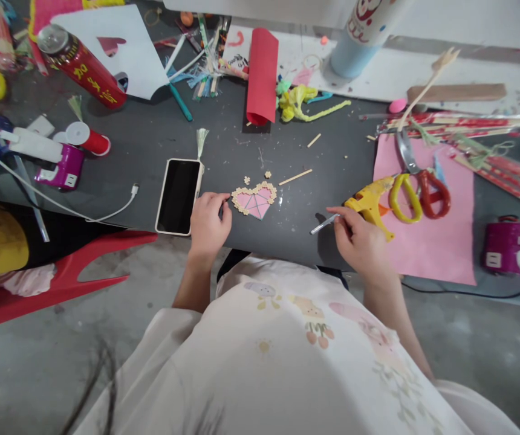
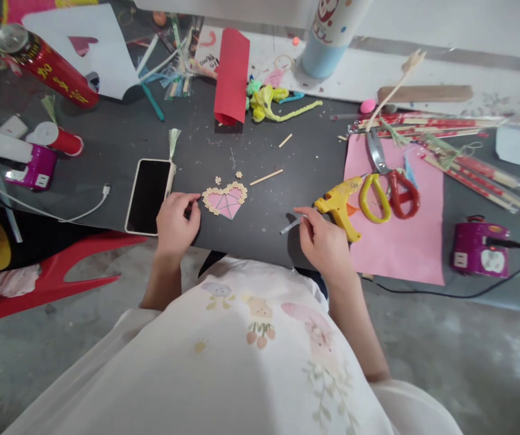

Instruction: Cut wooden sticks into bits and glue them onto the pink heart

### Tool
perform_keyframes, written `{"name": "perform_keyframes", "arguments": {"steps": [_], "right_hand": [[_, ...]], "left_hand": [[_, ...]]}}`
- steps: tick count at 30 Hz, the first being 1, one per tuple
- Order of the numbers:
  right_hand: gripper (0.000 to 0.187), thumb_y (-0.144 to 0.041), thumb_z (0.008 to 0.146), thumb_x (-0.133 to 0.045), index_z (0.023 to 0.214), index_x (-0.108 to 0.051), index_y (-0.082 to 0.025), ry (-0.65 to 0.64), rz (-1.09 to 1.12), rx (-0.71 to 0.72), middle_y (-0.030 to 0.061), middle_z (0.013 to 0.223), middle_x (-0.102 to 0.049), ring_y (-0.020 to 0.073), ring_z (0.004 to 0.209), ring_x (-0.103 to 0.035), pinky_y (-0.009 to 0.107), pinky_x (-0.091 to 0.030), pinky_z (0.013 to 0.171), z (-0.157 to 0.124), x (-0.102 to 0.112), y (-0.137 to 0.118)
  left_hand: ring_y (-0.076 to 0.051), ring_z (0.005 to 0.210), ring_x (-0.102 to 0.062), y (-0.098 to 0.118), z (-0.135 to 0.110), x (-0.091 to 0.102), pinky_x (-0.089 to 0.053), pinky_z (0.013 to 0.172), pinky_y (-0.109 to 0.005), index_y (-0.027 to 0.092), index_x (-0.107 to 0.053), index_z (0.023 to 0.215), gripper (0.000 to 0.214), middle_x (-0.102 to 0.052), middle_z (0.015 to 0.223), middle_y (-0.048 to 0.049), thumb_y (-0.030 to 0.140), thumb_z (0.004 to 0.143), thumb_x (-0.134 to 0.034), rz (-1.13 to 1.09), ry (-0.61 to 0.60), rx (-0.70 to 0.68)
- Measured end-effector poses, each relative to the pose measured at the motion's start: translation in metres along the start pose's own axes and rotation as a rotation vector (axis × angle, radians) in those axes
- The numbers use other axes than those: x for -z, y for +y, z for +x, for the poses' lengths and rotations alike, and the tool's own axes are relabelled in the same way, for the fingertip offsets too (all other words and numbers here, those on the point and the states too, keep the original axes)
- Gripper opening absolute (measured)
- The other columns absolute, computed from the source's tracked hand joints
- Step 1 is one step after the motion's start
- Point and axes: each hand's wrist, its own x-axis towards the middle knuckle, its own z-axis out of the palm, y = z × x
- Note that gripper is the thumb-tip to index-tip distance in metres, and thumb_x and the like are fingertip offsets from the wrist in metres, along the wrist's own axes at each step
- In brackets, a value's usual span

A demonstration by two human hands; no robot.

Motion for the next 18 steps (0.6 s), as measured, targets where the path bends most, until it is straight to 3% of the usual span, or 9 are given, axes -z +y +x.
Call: {"name": "perform_keyframes", "arguments": {"steps": [18], "right_hand": [[0.033, -0.026, 0.09, -0.044, 0.114, -0.065, -0.02, -0.065, 0.018, 0.03, 0.0004, 0.062, -0.063, 0.0128, 0.047, -0.053, 0.025, -0.039, 0.051, -0.0023, -0.0035, -0.0031]], "left_hand": [[-0.018, 0.094, -0.059, -0.0008, -0.0013, 0.0017, -0.047, 0.089, -0.032, 0.021, -0.064, 0.106, 0.025, -0.063, 0.099, -0.0063, 0.021, 0.09, -0.044, -0.004, -0.013, 0.0]]}}
